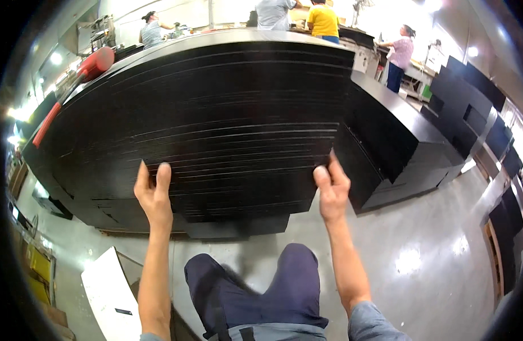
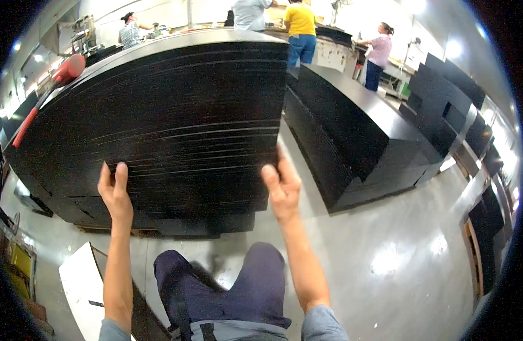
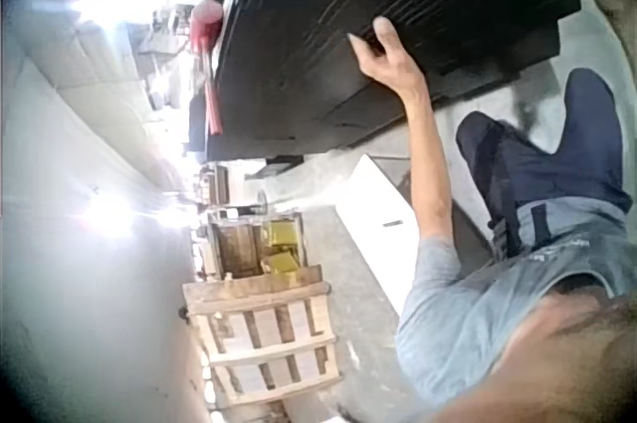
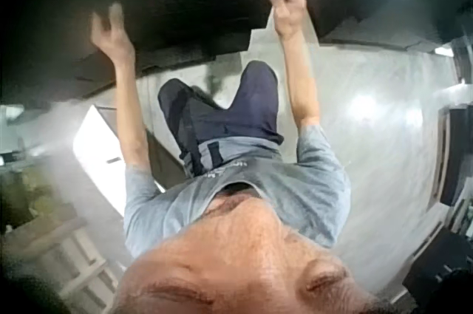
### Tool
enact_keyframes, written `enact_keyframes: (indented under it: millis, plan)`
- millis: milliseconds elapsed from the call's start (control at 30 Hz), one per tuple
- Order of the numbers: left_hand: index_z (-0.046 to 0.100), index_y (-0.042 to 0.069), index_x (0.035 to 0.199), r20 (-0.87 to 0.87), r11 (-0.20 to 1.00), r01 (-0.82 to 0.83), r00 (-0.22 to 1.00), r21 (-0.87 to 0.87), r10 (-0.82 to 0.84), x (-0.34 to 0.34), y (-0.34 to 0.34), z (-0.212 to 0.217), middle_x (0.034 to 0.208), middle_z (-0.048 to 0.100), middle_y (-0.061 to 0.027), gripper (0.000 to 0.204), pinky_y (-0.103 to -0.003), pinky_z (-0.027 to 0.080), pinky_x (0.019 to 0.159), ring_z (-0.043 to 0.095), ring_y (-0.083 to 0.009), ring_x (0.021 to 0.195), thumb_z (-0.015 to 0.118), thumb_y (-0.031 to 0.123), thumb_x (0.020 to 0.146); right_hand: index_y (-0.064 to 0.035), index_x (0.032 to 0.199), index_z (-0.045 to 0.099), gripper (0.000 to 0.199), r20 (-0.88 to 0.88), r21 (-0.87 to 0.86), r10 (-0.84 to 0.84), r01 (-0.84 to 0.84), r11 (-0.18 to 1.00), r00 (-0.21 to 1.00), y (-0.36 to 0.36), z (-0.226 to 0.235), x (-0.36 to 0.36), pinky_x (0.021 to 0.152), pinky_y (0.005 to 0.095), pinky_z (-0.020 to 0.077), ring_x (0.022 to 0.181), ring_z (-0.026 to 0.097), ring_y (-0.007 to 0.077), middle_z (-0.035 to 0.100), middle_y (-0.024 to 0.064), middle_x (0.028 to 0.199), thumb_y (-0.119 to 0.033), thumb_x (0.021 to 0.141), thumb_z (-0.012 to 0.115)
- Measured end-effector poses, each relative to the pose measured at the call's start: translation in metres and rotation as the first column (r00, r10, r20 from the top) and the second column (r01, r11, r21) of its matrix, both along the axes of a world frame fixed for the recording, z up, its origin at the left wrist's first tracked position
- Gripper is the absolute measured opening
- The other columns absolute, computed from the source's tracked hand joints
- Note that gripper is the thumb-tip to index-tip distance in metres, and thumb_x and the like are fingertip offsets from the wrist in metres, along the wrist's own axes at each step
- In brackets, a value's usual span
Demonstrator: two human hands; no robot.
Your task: Stacking and aligning large black wooden panels using a rubber mallet in a furniture factory.
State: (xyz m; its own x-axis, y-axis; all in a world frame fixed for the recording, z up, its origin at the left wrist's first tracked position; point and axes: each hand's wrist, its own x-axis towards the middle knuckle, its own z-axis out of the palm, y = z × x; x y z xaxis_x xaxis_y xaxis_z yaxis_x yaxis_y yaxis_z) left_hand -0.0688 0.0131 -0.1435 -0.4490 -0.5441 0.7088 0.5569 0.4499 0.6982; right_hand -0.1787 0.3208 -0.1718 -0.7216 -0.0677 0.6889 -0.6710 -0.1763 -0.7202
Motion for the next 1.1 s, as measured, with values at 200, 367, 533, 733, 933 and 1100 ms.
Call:
enact_keyframes:
  millis: [200,367,533,733,933,1100]
  plan:
    - [0.062,0.002,0.109,0.023,0.994,-0.02,1.0,0.109,0.018,0.004,0.006,-0.072,0.093,0.059,0.0022,0.031,-0.022,0.041,0.075,0.05,-0.0071,0.083,0.067,0.029,0.096,0.0092,0.144,0.039,0.062,0.157,-0.086,0.012,0.002,0.996,0.987,-0.013,-0.099,0.025,0.107,0.0298,0.0368,0.124,0.051,0.0186,0.054,0.0147,0.138,-0.023,0.097,0.062]
    - [0.062,0.001,0.112,0.074,0.992,-0.017,0.997,0.123,0.008,0.005,0.021,-0.083,0.099,0.062,0.0006,0.035,-0.023,0.042,0.081,0.054,-0.0087,0.088,0.071,0.029,0.093,0.0113,0.141,0.042,0.056,0.297,-0.104,0.042,-0.012,0.994,0.954,0.0,-0.12,0.029,0.112,0.0345,0.0341,0.131,0.049,0.026,0.052,0.0204,0.141,-0.014,0.095,0.061]
    - [0.061,0.0,0.117,0.134,0.994,0.011,0.991,0.11,-0.026,0.0,0.021,-0.095,0.105,0.062,-0.0017,0.039,-0.024,0.042,0.082,0.054,-0.0094,0.091,0.071,0.027,0.092,0.0087,0.14,0.045,0.055,0.284,-0.005,-0.024,0.026,1.0,0.958,0.005,-0.127,0.017,0.111,0.0356,0.0354,0.132,0.05,0.0279,0.053,0.0214,0.14,-0.018,0.095,0.062]
    - [0.061,0.0,0.113,0.202,0.993,-0.082,0.977,0.089,0.062,0.023,-0.009,-0.09,0.104,0.065,-0.0049,0.035,-0.03,0.049,0.082,0.059,-0.0143,0.09,0.078,0.016,0.086,0.0074,0.136,0.052,0.05,0.247,0.044,-0.047,0.038,0.998,0.968,-0.033,-0.108,0.015,0.108,0.0357,0.0383,0.127,0.054,0.0262,0.057,0.0226,0.136,-0.017,0.094,0.063]
    - [0.061,0.0,0.117,0.182,0.991,-0.022,0.983,0.136,-0.004,0.014,0.015,-0.092,0.105,0.068,-0.0056,0.052,-0.031,0.05,0.088,0.061,-0.014,0.096,0.084,0.027,0.079,0.0068,0.121,0.062,0.038,0.18,0.14,-0.249,0.226,0.964,0.952,-0.01,-0.123,0.02,0.086,0.0287,0.0454,0.094,0.057,0.0144,0.067,0.0067,0.106,-0.024,0.099,0.059]
    - [0.052,0.002,0.138,0.211,0.982,-0.091,0.976,0.163,0.055,0.038,0.018,-0.109,0.12,0.068,-0.0113,0.071,-0.031,0.048,0.097,0.063,-0.0158,0.11,0.082,0.031,0.081,0.0104,0.12,0.06,0.051,0.138,0.129,-0.2,0.183,0.975,0.97,-0.004,-0.126,0.026,0.088,0.0312,0.0458,0.094,0.058,0.0177,0.067,0.0111,0.105,-0.037,0.102,0.054]
